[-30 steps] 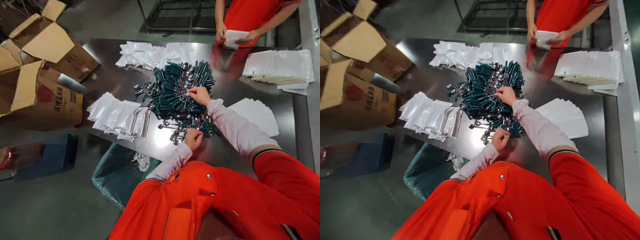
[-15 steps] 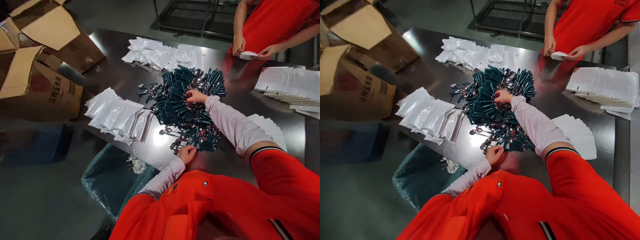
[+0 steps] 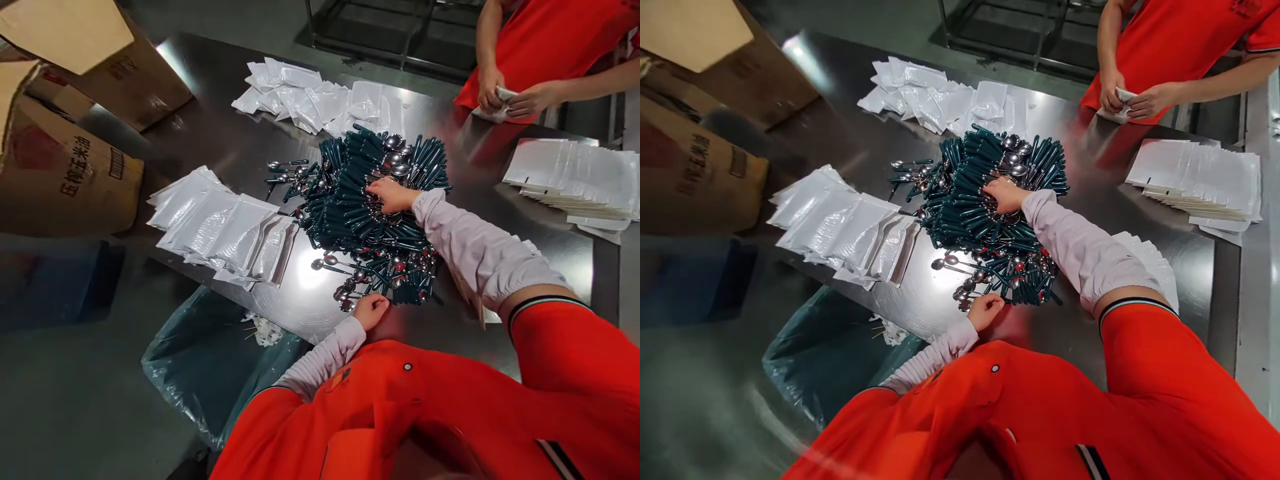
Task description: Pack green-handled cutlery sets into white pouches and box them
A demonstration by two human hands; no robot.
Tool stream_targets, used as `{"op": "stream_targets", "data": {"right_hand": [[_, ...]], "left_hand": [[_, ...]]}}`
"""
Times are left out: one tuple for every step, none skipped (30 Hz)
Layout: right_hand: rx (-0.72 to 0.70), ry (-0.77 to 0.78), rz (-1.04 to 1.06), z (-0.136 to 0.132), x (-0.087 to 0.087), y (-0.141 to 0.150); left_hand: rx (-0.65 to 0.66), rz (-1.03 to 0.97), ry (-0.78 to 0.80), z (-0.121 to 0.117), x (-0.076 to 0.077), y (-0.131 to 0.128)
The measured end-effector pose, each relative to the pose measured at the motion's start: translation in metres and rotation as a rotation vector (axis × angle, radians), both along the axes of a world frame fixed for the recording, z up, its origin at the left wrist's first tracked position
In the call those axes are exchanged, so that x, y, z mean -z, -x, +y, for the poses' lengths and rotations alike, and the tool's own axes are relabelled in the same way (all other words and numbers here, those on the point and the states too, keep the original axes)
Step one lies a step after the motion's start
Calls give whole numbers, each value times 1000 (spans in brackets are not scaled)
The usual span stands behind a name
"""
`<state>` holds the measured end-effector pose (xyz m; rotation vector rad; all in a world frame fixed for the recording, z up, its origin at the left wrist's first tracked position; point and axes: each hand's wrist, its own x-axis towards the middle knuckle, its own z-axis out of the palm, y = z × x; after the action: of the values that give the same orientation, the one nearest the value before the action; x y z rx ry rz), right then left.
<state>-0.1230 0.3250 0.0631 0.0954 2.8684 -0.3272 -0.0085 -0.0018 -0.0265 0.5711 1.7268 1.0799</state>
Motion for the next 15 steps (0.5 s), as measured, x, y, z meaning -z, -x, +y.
{"op": "stream_targets", "data": {"right_hand": [[-12, -52, -19, -5, 0, -4], [-15, -96, -30, -10, 0, -8], [-18, -126, -34, -15, 1, -12], [-24, -141, -36, -20, 1, -16], [-28, -139, -36, -23, 2, -19], [-24, -123, -30, -24, 3, -21], [-12, -95, -21, -24, 4, -23], [3, -60, -12, -22, 6, -24], [19, -26, -5, -20, 8, -25], [35, 4, -4, -16, 9, -26], [46, 22, -8, -13, 11, -26], [51, 29, -17, -9, 12, -26], [48, 26, -30, -6, 12, -26], [36, 18, -40, -4, 13, -26], [18, 9, -44, -3, 12, -26]], "left_hand": [[-10, 0, 3, -1, 2, 1], [-17, 7, 13, -2, 4, 2], [-20, 18, 25, -2, 7, 3], [-20, 31, 37, -3, 9, 4], [-18, 43, 46, -4, 11, 4], [-16, 52, 53, -4, 13, 5], [-12, 55, 60, -5, 15, 5], [-8, 55, 66, -5, 16, 5], [-5, 51, 74, -6, 17, 5], [-1, 45, 83, -6, 17, 4], [1, 35, 90, -6, 17, 4], [-1, 24, 91, -5, 16, 3], [-8, 12, 89, -5, 15, 2], [-17, 0, 86, -5, 14, 2], [-26, -11, 81, -4, 13, 1]]}}
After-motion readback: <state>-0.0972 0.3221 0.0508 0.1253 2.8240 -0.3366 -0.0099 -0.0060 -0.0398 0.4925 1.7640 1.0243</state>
